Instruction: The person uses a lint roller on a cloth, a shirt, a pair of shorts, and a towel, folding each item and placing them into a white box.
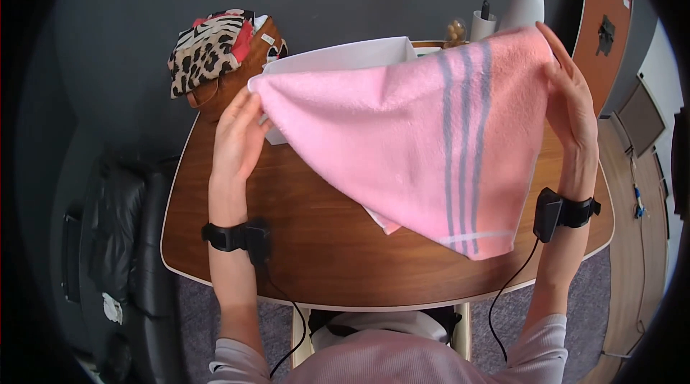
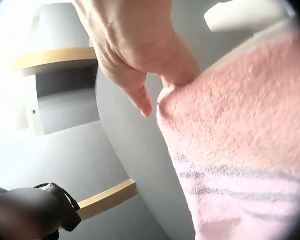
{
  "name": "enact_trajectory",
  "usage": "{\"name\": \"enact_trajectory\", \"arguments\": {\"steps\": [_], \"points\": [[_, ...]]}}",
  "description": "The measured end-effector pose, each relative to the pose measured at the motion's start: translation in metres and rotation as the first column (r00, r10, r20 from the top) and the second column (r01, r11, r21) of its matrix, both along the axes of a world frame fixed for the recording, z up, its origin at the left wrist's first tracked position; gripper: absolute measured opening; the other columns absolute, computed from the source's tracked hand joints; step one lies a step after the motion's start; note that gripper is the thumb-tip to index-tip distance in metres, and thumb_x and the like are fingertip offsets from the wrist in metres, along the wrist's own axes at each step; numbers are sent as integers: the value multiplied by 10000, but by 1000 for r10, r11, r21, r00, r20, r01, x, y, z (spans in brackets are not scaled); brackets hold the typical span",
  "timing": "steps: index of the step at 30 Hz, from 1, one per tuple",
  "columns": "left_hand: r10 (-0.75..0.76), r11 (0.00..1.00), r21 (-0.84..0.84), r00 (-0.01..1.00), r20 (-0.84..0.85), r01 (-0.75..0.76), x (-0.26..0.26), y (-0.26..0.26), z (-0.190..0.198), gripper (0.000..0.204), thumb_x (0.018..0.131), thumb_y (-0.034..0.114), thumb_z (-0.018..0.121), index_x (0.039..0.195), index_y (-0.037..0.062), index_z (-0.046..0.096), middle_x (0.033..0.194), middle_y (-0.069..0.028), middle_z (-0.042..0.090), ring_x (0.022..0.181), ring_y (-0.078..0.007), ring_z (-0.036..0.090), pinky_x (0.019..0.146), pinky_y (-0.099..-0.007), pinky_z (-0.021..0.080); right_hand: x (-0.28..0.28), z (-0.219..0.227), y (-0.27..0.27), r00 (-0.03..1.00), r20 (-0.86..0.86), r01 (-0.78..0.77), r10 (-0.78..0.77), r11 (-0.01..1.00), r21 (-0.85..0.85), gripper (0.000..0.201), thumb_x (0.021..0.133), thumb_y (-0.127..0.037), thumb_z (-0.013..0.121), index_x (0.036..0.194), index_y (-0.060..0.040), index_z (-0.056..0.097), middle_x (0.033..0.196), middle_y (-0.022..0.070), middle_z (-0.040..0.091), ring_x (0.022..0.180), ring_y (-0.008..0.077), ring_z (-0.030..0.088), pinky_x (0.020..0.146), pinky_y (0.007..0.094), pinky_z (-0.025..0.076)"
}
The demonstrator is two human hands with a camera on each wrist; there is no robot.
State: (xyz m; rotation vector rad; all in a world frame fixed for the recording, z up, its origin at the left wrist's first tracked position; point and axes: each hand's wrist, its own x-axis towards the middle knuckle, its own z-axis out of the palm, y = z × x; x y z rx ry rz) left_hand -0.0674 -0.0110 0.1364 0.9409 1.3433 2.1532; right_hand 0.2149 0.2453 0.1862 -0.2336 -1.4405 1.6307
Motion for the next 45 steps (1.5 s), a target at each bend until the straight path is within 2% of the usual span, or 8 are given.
{"name": "enact_trajectory", "arguments": {"steps": [6, 17, 20, 25, 28, 35, 39, 45], "points": [[52, 972, -223, 994, -95, -73, 9, 12, -11, 384, 854, 40, 520, 1219, 18, 404, 939, -70, 608, 826, -113, 583, 719, -269, 488, 24, -29, 39, 926, 195, 169, -323, 817, 552, 226, 830, 20, 503, 1033, -18, 596, 915, 30, 613, 842, 92, 557, 801, 205, 417], [51, 957, -244, 917, -396, -158, 9, 14, -15, 278, 781, 1, 607, 1057, -7, 578, 886, -58, 611, 765, -60, 552, 666, -181, 443, 36, -30, 28, 885, 408, -6, -226, 870, 494, 210, 712, 6, 641, 921, 1, 632, 938, 44, 587, 852, 128, 552, 775, 243, 426], [32, 888, -367, 834, -550, -277, -2, 18, -19, 205, 776, 59, 618, 962, -26, 601, 895, -37, 587, 790, -87, 542, 709, -210, 432, 39, -37, 46, 678, 478, 11, -559, 658, 753, 286, 669, 33, 668, 944, -14, 608, 909, 44, 561, 826, 141, 536, 737, 244, 425], [48, 854, -197, 449, -892, -481, -27, 64, -6, 191, 762, 183, 650, 805, -1, 622, 792, -38, 514, 722, -116, 470, 667, -246, 389, 34, -27, 69, 765, 154, 168, -625, 424, 890, 161, 752, -20, 609, 899, 0, 547, 866, 35, 524, 807, 125, 489, 695, 234, 413], [126, 891, -125, 502, -855, -436, -25, 87, 29, 216, 761, 204, 653, 823, -2, 631, 823, -45, 518, 720, -111, 472, 647, -245, 395, 54, 10, 65, 741, 241, 222, -627, 566, 794, 105, 866, -119, 530, 924, -33, 518, 839, -2, 493, 812, 66, 452, 719, 196, 364], [79, 981, -102, 822, -564, -164, -12, 62, 65, 194, 867, 146, 531, 975, 1, 598, 709, 16, 516, 549, -52, 441, 515, -198, 389, 103, 56, -35, 573, -167, 698, -803, 371, 612, 271, 850, -221, 523, 971, 22, 526, 971, 41, 524, 903, 129, 482, 843, 247, 345], [-31, 928, -319, 810, -585, -194, -26, 21, 23, 154, 877, 93, 470, 966, 34, 581, 685, 20, 513, 554, -44, 437, 504, -184, 373, 90, 44, -80, 944, 327, -278, -51, 415, 866, 177, 779, -102, 592, 915, -11, 524, 748, 63, 545, 650, 200, 551, 579, 303, 413], [-230, 559, -823, 935, -269, -99, -72, -41, -115, 162, 849, 50, 412, 910, 57, 563, 727, -42, 586, 516, -92, 535, 459, -216, 446, -28, -134, -185, 282, 755, -941, 592, 323, 98, 91, 798, -85, 513, 825, -39, 439, 644, 104, 513, 637, 257, 555, 587, 367, 411]]}}
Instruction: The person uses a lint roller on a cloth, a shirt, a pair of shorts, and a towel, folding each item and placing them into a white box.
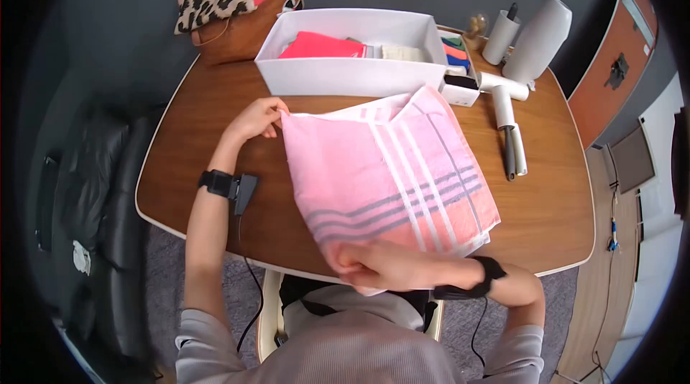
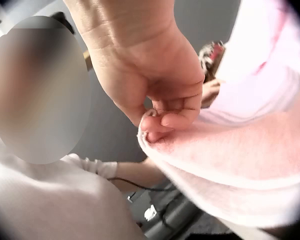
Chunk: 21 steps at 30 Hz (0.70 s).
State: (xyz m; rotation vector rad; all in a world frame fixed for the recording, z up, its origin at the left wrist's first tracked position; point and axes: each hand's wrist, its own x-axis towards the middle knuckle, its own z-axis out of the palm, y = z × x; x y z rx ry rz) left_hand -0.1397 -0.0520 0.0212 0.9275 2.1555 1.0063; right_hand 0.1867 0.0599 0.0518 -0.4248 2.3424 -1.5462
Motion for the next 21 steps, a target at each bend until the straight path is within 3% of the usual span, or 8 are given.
{"name": "enact_trajectory", "arguments": {"steps": [4, 7, 8, 11, 14, 17, 18, 21], "points": [[193, 979, 37, 974, 115, -198, -3, -15, -24, 181, 836, 57, 391, 905, 25, 555, 809, -83, 589, 623, -142, 600, 522, -250, 497, -34, -36, -37, 968, 244, -6, 61, 976, -218, 79, 782, -74, 509, 828, -30, 461, 640, 78, 504, 608, 208, 524, 590, 338, 403], [261, 958, 59, 940, 222, -280, -2, -20, -17, 124, 822, 95, 467, 867, 31, 564, 808, -77, 588, 631, -132, 591, 530, -239, 494, -39, -40, -45, 967, 228, -80, 117, 983, -167, 65, 819, -82, 492, 829, -36, 448, 672, 21, 471, 583, 99, 468, 562, 265, 390], [269, 955, 61, 936, 230, -289, -1, -23, -16, 110, 813, 104, 495, 852, 29, 565, 800, -75, 590, 627, -133, 590, 533, -240, 494, -40, -44, -45, 970, 201, -102, 134, 982, -162, 66, 823, -89, 493, 842, -37, 457, 679, 24, 476, 583, 105, 470, 563, 268, 390], [133, 988, 76, 988, 73, -138, -9, -33, -30, 102, 766, 128, 580, 782, 29, 564, 775, -69, 594, 640, -134, 591, 525, -232, 484, -35, -48, -37, 974, 116, -175, 193, 973, -153, 87, 818, -104, 501, 870, -38, 481, 675, 44, 479, 595, 136, 470, 577, 286, 386], [-4, 968, -252, 996, -86, -17, -16, -42, -30, 203, 640, 123, 664, 781, 19, 563, 657, -79, 592, 640, -176, 606, 526, -269, 485, -26, -35, -17, 967, 60, -240, 248, 963, -121, 113, 794, -115, 522, 873, -39, 496, 649, 72, 479, 630, 172, 472, 603, 306, 381], [-267, 828, -561, 885, -382, 9, -5, -45, -21, 241, 578, 127, 678, 772, 39, 565, 596, -92, 588, 639, -238, 603, 548, -324, 481, -10, -16, 11, 948, 121, -293, 296, 955, -42, 130, 807, -150, 536, 880, -44, 518, 690, 73, 520, 651, 183, 506, 605, 302, 384], [-308, 762, -645, 840, -447, -64, 3, -41, -17, 303, 540, 127, 690, 813, 60, 575, 723, -113, 592, 752, -293, 578, 648, -355, 472, -5, -12, 20, 931, 149, -335, 333, 942, -11, 139, 819, -166, 539, 892, -49, 530, 707, 71, 535, 649, 189, 516, 597, 299, 384], [-256, 918, -396, 746, -614, -11, 40, -24, 1, 360, 574, 124, 689, 907, 62, 570, 890, -121, 541, 907, -296, 521, 725, -357, 449, 9, -8, 35, 882, 238, -415, 406, 910, -15, 191, 812, -217, 575, 913, -56, 557, 710, 63, 556, 637, 211, 531, 587, 290, 397]]}}
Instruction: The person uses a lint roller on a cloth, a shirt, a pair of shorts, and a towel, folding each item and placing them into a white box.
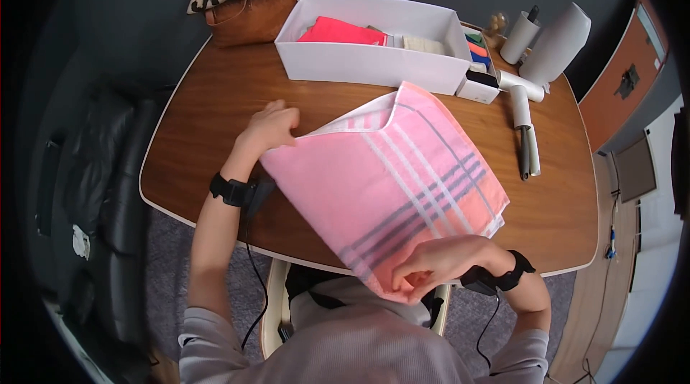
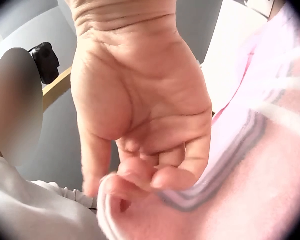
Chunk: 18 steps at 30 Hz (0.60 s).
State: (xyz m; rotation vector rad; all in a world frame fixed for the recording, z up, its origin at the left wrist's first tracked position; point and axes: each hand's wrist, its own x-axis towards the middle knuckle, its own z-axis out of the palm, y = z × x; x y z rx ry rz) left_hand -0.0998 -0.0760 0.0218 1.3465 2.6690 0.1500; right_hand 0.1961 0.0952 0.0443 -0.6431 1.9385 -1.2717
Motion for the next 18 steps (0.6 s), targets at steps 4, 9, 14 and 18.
{"name": "enact_trajectory", "arguments": {"steps": [4, 9, 14, 18], "points": [[-247, 954, 225, 946, 209, 200, 38, 38, 9, 326, 655, 123, 630, 955, 44, 531, 949, -122, 461, 983, -275, 458, 790, -339, 397, 28, 7, 41, 910, -196, 410, -366, 865, 289, 281, 758, -260, 644, 930, -51, 568, 717, 74, 570, 649, 242, 553, 615, 297, 437], [-262, 940, 248, 961, 83, 235, 47, 66, -12, 270, 709, 99, 598, 958, 30, 520, 937, -132, 458, 957, -282, 462, 771, -352, 397, 54, -22, 113, 474, -826, 854, -305, -68, 515, 336, 733, -289, 650, 919, -22, 569, 806, 139, 594, 780, 275, 579, 712, 341, 451], [-284, 905, 337, 958, 28, 258, 34, 87, -36, 215, 731, 117, 579, 931, 55, 531, 944, -125, 462, 931, -288, 473, 743, -376, 403, 64, -31, 140, 450, -608, 829, -654, 53, 557, 288, 724, -261, 621, 851, -7, 575, 807, 146, 585, 763, 303, 584, 676, 363, 458], [-261, 918, 328, 962, 74, 224, 31, 98, -34, 193, 736, 175, 590, 888, 64, 548, 935, -116, 468, 918, -285, 481, 733, -378, 407, 60, -27, 143, 459, -515, 815, -724, 112, 568, 251, 705, -211, 606, 827, 7, 578, 718, 134, 589, 714, 304, 585, 645, 360, 451]]}}
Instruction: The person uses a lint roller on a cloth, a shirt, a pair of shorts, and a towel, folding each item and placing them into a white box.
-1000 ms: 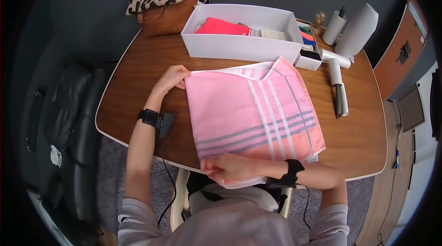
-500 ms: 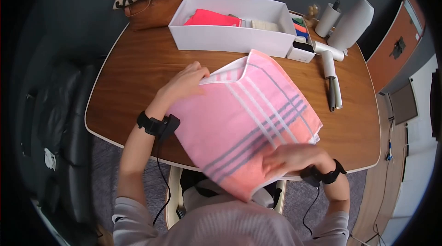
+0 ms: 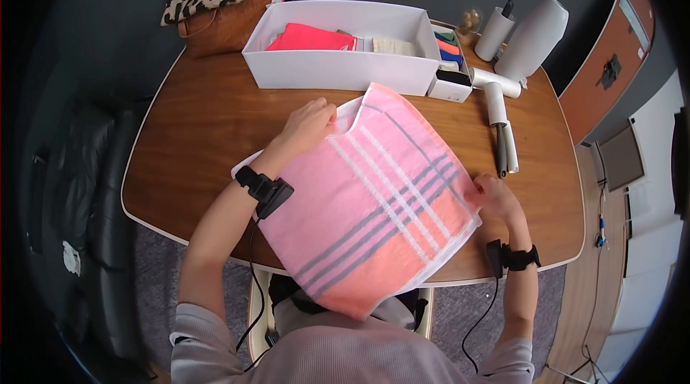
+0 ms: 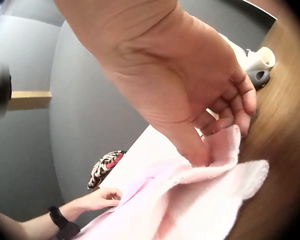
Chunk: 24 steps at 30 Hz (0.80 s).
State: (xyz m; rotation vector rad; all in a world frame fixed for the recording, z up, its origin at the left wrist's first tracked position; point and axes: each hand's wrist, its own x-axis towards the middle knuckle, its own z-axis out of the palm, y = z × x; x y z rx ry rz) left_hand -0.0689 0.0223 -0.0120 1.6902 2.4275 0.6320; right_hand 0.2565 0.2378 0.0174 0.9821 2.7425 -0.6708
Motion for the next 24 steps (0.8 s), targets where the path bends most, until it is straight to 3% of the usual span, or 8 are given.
{"name": "enact_trajectory", "arguments": {"steps": [2, 5, 9, 11, 15, 18, 22, 24], "points": [[50, 999, 10, 999, 21, -51, 12, 4, 6, 188, 752, 177, 585, 879, 44, 550, 922, -125, 475, 925, -285, 483, 742, -386, 415, 8, -12, 7, 984, -118, -120, 131, 989, 92, 249, 710, -204, 613, 829, 12, 578, 653, 124, 582, 639, 268, 594, 598, 353, 456], [35, 998, 55, 999, 4, -35, 24, 12, 9, 211, 775, 205, 580, 891, 30, 556, 923, -122, 480, 952, -282, 479, 753, -384, 415, 6, 11, -15, 962, -252, 45, -104, 972, -229, 228, 772, -193, 601, 827, 25, 565, 581, 75, 545, 519, 168, 557, 493, 304, 441], [-28, 995, 92, 992, -125, 40, 19, 31, -7, 251, 786, 224, 587, 918, 11, 561, 897, -115, 518, 886, -258, 510, 738, -332, 418, 11, 25, -29, 895, -270, 87, -355, 733, -675, 228, 844, -191, 563, 832, 37, 550, 597, 39, 533, 471, 86, 514, 431, 227, 420], [43, 989, 129, 977, 211, -71, 8, 38, -2, 238, 779, 186, 575, 917, -7, 556, 874, -135, 555, 839, -273, 534, 713, -335, 423, 14, 28, -33, 851, -277, 94, -447, 648, -756, 232, 861, -193, 548, 840, 38, 546, 615, 36, 543, 469, 84, 517, 429, 206, 424], [-7, 999, 32, 840, 543, -13, -9, 31, 24, 254, 740, 137, 542, 928, -34, 554, 863, -190, 599, 802, -293, 577, 690, -363, 428, 29, 19, -34, 901, -171, 171, -399, 687, -706, 193, 847, -149, 554, 857, 43, 538, 632, 53, 552, 477, 94, 524, 415, 213, 438], [-20, 979, -176, 900, 434, 106, -25, 30, 11, 247, 727, 123, 526, 921, -26, 560, 872, -175, 603, 826, -280, 578, 700, -352, 428, 37, 1, -32, 947, -69, 218, -312, 787, -577, 191, 831, -128, 571, 893, 47, 526, 647, 68, 564, 494, 105, 536, 410, 211, 440], [-42, 979, -165, 909, 415, 121, -24, 33, 4, 251, 713, 154, 546, 912, 4, 578, 916, -166, 588, 883, -282, 553, 753, -341, 425, 38, 2, -40, 952, -74, 231, -296, 858, -460, 193, 790, -112, 609, 879, 40, 531, 668, 89, 580, 515, 133, 550, 438, 241, 443], [-21, 997, -70, 964, 267, 42, -19, 40, 0, 257, 702, 188, 586, 885, 6, 576, 881, -177, 578, 880, -289, 530, 755, -346, 416, 39, 3, -41, 968, -97, 191, -230, 932, -307, 199, 754, -123, 632, 843, 29, 540, 673, 109, 580, 537, 183, 563, 477, 283, 449]]}}
